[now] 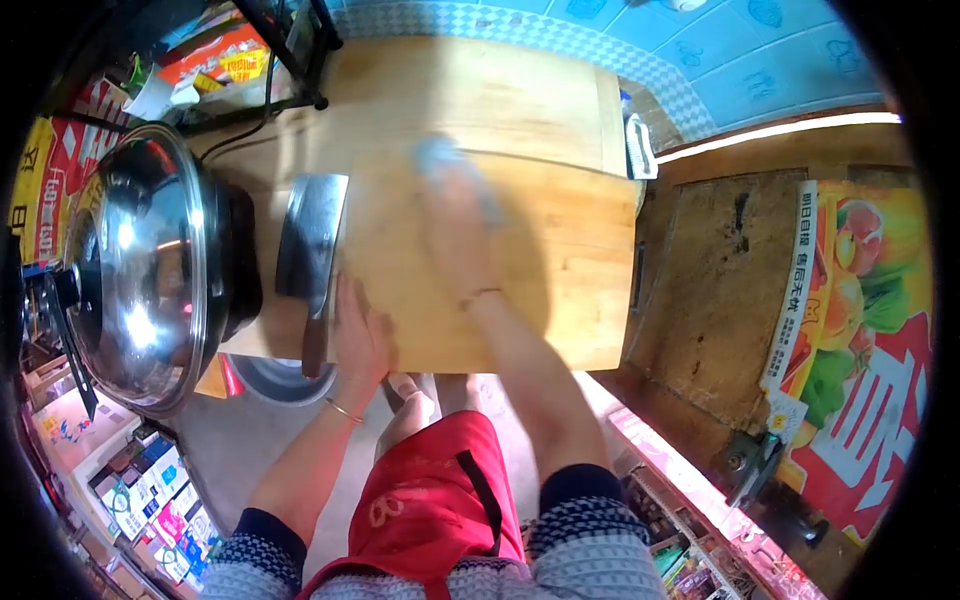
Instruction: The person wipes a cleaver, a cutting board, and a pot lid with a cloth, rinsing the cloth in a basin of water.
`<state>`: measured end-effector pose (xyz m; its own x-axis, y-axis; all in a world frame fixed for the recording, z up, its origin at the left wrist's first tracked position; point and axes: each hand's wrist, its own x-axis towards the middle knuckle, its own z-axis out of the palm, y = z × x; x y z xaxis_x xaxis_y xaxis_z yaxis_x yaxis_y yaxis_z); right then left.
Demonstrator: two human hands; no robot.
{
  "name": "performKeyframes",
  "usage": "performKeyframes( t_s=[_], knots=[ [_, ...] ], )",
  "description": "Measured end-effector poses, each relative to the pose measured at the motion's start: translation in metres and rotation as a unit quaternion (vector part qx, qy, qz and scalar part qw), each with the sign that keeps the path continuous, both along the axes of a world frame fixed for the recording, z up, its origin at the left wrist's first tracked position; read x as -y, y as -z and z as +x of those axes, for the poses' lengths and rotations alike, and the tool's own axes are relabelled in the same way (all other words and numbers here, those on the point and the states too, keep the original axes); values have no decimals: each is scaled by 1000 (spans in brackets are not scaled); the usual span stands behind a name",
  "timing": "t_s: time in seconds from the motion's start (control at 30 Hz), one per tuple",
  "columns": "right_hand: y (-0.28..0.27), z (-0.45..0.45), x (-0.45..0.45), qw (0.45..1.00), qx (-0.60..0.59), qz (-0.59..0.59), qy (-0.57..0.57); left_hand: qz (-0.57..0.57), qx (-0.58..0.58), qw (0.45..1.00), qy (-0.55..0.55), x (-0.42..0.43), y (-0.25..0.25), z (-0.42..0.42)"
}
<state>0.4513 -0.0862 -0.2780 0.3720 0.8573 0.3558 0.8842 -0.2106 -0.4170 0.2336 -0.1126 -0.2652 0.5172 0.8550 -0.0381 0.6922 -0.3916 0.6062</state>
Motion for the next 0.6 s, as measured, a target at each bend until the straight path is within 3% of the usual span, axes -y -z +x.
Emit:
performKeyframes(
  t_s=[0.03, 0.1, 0.13, 0.2, 0.3, 0.37, 0.4, 0.47, 0.53, 0.6],
  knots=[
    [-23, -34, -25, 954, -297, 6, 27, 0, 51, 999, -5, -1, 3, -1],
    [-2, -79, -38, 997, -19, -31, -74, 3, 119, 993, -21, 0, 4, -2],
    [0, -95, -39, 997, -19, -31, -71, 2, 118, 993, -18, 0, 5, -3],
    [-5, -105, -22, 985, -28, -23, -170, -49, 177, 980, -77, 2, 4, 2],
    [-13, -66, 33, 981, -77, -9, -177, -3, 170, 983, -62, 1, 18, 0],
    [-35, -5, 75, 992, -106, -7, -63, 11, 123, 991, -60, 0, 21, -5],
    [-40, 25, 96, 983, -124, -131, 29, 11, 121, 991, -59, 0, 19, -4],
    [-4, 87, 155, 990, 5, -67, 128, 6, 116, 993, -31, 2, 13, -5],
    [-7, 123, 191, 976, 41, -91, 193, -25, 122, 991, -38, 1, 12, -4],
    [-1, 115, 190, 941, 31, -78, 327, -55, 130, 988, -64, 1, 11, -5]
  ],
)
